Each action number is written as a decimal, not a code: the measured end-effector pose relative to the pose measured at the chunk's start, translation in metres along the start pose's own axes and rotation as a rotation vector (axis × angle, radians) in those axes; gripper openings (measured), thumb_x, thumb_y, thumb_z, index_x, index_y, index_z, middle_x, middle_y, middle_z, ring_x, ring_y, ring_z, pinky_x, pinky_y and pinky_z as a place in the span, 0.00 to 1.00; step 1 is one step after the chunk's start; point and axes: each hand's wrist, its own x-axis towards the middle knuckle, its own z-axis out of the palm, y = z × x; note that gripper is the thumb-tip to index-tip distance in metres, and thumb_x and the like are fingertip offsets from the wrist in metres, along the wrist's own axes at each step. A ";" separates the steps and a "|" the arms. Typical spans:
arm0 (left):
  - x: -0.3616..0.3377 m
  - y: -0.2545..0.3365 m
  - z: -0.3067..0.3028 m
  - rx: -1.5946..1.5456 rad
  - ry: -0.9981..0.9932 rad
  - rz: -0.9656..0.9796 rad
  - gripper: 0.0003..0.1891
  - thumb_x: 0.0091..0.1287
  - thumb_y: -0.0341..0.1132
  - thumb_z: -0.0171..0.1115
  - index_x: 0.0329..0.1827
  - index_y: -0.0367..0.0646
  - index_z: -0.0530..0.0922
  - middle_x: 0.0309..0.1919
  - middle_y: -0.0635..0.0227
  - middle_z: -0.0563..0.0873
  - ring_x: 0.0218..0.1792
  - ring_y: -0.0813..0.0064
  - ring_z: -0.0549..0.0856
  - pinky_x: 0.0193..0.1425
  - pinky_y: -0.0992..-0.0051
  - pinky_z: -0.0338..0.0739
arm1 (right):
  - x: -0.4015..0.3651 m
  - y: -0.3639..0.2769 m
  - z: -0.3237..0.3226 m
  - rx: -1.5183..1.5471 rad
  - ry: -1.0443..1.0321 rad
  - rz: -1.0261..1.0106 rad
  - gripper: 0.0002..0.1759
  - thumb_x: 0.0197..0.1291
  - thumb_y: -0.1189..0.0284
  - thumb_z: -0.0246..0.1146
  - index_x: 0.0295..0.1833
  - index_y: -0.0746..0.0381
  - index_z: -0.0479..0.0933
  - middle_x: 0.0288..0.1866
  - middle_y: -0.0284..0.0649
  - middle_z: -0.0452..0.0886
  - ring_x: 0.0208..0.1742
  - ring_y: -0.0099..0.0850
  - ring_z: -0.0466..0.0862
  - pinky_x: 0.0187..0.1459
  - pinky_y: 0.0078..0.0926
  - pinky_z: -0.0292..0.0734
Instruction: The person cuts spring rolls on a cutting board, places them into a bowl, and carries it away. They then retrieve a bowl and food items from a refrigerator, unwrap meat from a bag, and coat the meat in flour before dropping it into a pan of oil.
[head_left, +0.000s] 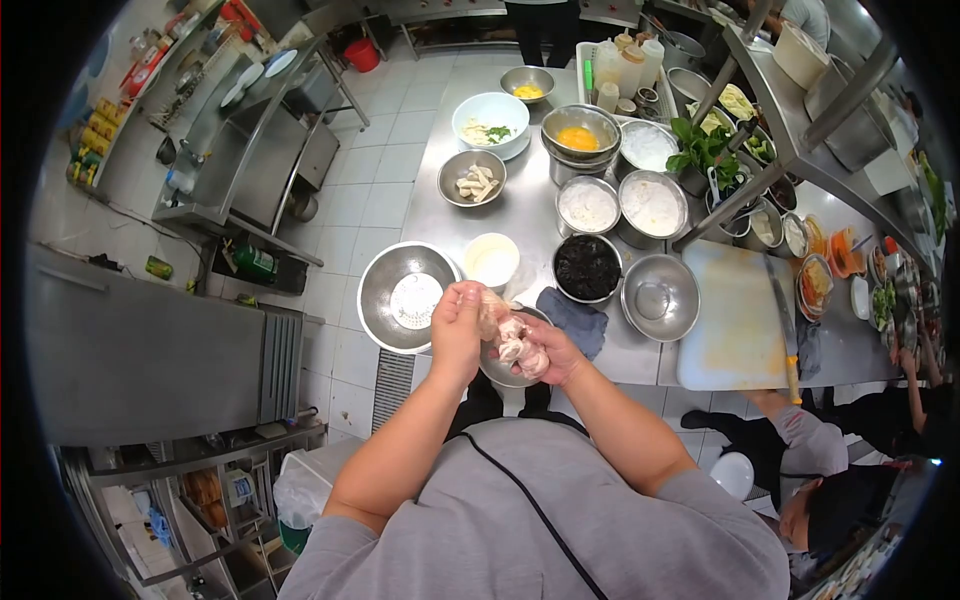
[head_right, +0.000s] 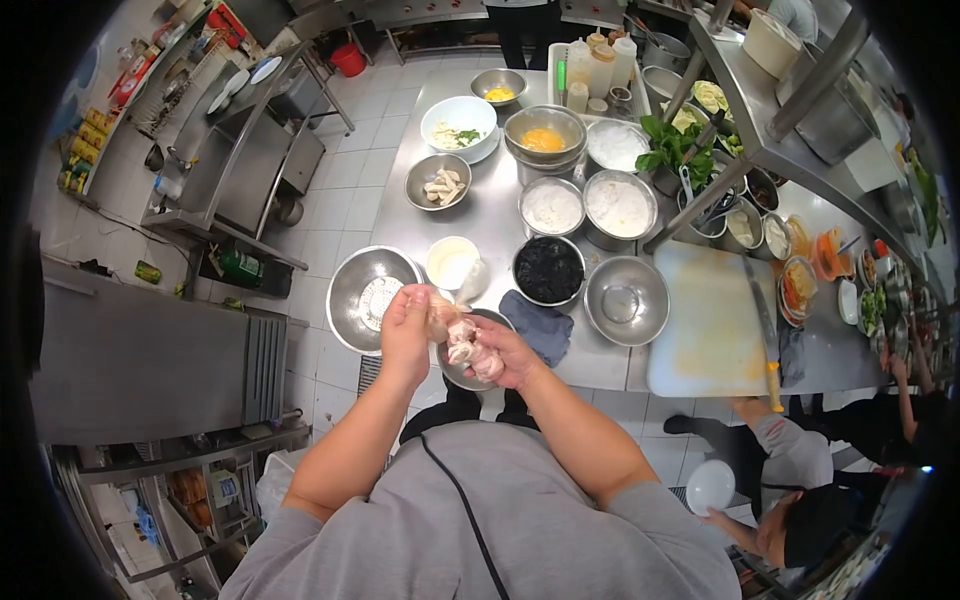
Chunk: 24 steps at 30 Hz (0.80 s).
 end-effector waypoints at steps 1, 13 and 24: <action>-0.002 0.003 0.001 -0.001 0.001 0.002 0.10 0.85 0.39 0.55 0.50 0.41 0.78 0.39 0.65 0.87 0.41 0.77 0.89 0.45 0.73 0.86 | 0.000 -0.001 0.002 -0.002 -0.001 0.001 0.35 0.67 0.62 0.70 0.76 0.61 0.68 0.64 0.47 0.82 0.60 0.42 0.88 0.40 0.37 0.92; -0.001 0.021 -0.003 -0.496 0.011 -0.025 0.10 0.87 0.39 0.48 0.59 0.44 0.72 0.55 0.59 0.83 0.59 0.61 0.86 0.64 0.59 0.83 | -0.003 -0.004 -0.012 -0.010 0.094 -0.031 0.32 0.67 0.68 0.69 0.74 0.65 0.72 0.60 0.48 0.85 0.58 0.40 0.88 0.44 0.37 0.92; -0.077 -0.049 -0.249 -0.345 0.517 0.061 0.12 0.85 0.37 0.50 0.62 0.41 0.76 0.55 0.64 0.83 0.58 0.67 0.84 0.66 0.60 0.81 | 0.016 -0.020 -0.005 -0.913 0.642 0.178 0.32 0.61 0.80 0.68 0.73 0.67 0.74 0.64 0.44 0.80 0.56 0.34 0.86 0.39 0.34 0.92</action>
